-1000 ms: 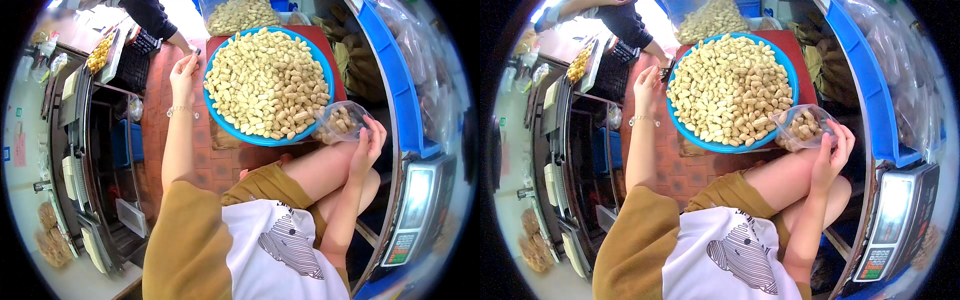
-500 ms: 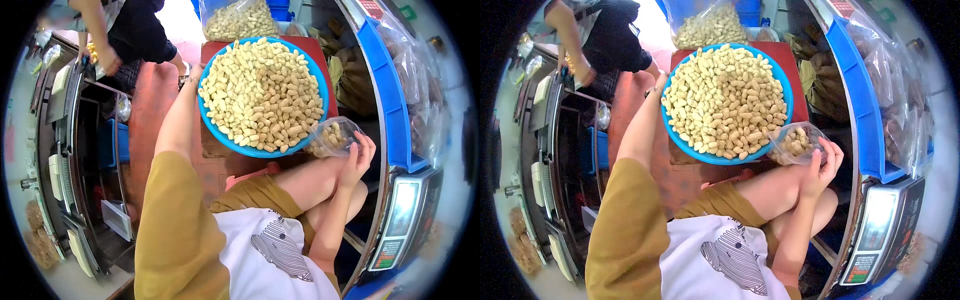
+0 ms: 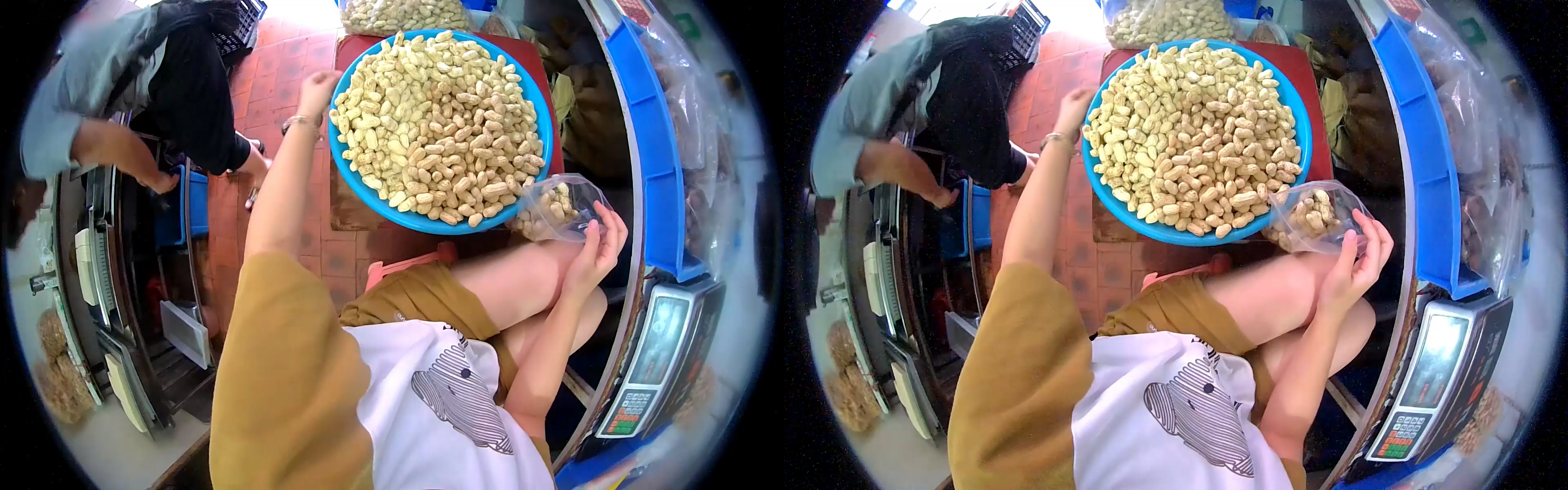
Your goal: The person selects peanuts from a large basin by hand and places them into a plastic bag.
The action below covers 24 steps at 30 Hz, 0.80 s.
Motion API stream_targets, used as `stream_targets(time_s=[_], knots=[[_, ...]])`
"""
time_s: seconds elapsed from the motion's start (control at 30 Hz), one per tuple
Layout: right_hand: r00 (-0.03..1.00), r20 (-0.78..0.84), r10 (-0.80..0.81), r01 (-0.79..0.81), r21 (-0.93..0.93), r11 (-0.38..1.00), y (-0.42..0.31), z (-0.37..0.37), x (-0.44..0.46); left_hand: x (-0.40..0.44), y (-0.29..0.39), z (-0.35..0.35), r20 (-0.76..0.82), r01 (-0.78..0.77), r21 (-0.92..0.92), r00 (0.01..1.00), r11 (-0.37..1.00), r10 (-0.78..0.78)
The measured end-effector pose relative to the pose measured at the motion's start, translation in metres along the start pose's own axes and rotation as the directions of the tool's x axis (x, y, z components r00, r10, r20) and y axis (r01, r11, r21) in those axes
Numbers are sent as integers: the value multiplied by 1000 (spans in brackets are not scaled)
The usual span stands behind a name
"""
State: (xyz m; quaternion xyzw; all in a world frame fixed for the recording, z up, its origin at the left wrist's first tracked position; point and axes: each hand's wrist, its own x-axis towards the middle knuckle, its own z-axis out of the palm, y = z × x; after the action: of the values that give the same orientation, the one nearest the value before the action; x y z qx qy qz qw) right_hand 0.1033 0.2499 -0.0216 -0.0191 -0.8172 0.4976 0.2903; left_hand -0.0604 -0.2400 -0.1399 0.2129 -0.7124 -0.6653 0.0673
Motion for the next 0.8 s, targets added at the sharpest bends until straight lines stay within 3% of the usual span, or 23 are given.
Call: stream_targets(time_s=[0.03, 0.13, 0.27, 0.37, 0.53, 0.67, 0.8], knots=[[1000, 2, -8, 8, -11, 1000, -1, 0, 0, -26, 38, 5, -123, 26, -40, 992, 999, -31], [1000, 8, -9, 9, -20, 1000, -3, 0, 1, -69, 82, 9, 14, -352, 172, 935, 920, 355], [1000, -8, -8, 8, -5, 1000, 1, 1, 1, -123, 106, 32, 92, -381, 340, 924, 860, 372], [1000, 6, 15, -15, 21, 1000, 0, 0, 0, -124, 85, 37, 82, -566, 422, 802, 708, 592], [1000, 5, 16, -16, 46, 999, -4, 0, 0, -128, 66, 50, 70, -587, 396, 787, 706, 614], [1000, 15, 18, -19, 48, 999, -1, 0, 1, -140, 61, 70, 92, -550, 601, 768, 580, 634], [1000, 4, 19, -19, 42, 999, 3, 0, 0, -149, 66, 88, 81, -530, 663, 752, 528, 654]])
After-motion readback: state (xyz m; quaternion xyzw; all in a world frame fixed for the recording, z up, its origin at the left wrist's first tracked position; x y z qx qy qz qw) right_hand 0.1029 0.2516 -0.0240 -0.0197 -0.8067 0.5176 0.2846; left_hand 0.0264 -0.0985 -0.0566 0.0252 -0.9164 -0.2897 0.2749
